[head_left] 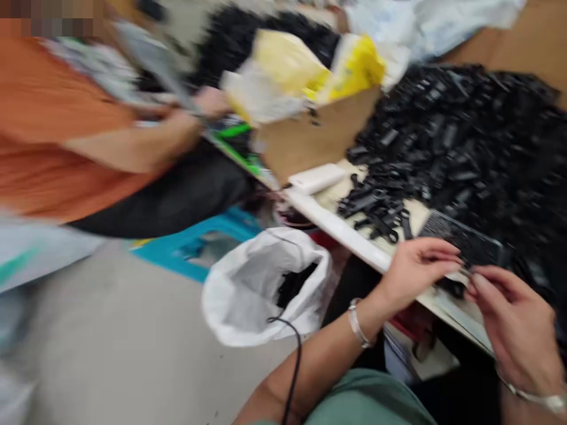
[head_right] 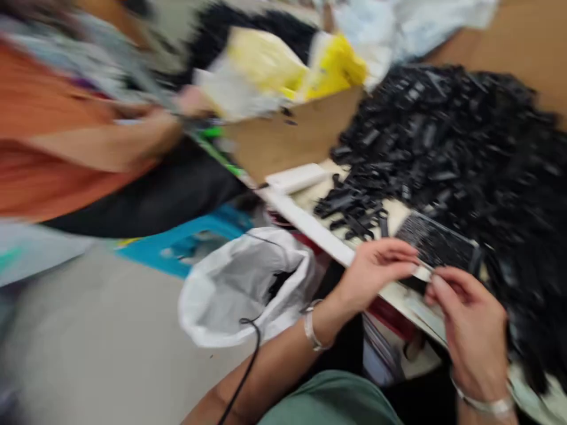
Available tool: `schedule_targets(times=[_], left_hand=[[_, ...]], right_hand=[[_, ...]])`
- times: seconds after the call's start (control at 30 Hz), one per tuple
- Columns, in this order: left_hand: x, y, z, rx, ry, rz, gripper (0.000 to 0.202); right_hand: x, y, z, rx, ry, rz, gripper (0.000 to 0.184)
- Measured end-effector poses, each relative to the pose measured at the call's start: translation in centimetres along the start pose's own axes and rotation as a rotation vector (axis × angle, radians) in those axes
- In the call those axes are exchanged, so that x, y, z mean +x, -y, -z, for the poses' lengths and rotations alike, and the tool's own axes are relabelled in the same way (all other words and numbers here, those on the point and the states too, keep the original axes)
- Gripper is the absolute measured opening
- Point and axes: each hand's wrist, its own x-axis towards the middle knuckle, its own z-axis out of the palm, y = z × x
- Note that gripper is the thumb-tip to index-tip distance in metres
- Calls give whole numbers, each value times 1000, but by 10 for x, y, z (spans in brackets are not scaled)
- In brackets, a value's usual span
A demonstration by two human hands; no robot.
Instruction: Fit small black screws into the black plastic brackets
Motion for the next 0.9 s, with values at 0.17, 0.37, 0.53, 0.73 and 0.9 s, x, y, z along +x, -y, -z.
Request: schedule_targets(times=[0.17,0.37,0.53,0.73,0.9], left_hand=[[3,9,2,38,-24,-16,27],[-2,19,-3,95,-6,-47,28],[0,22,0,123,6,-50,29],[0,27,1,166,17,-73,27],[-1,27,4,217,2,-88,29]], right_hand=[[3,-2,-5,182,-59,-87,20],[-3,-11,3,88,-57,17,17],[-5,-13,1,-58,-72,76,16],[-8,-10,0,-170,-76,140,12],[-8,-9,2,-205,-90,160,13]])
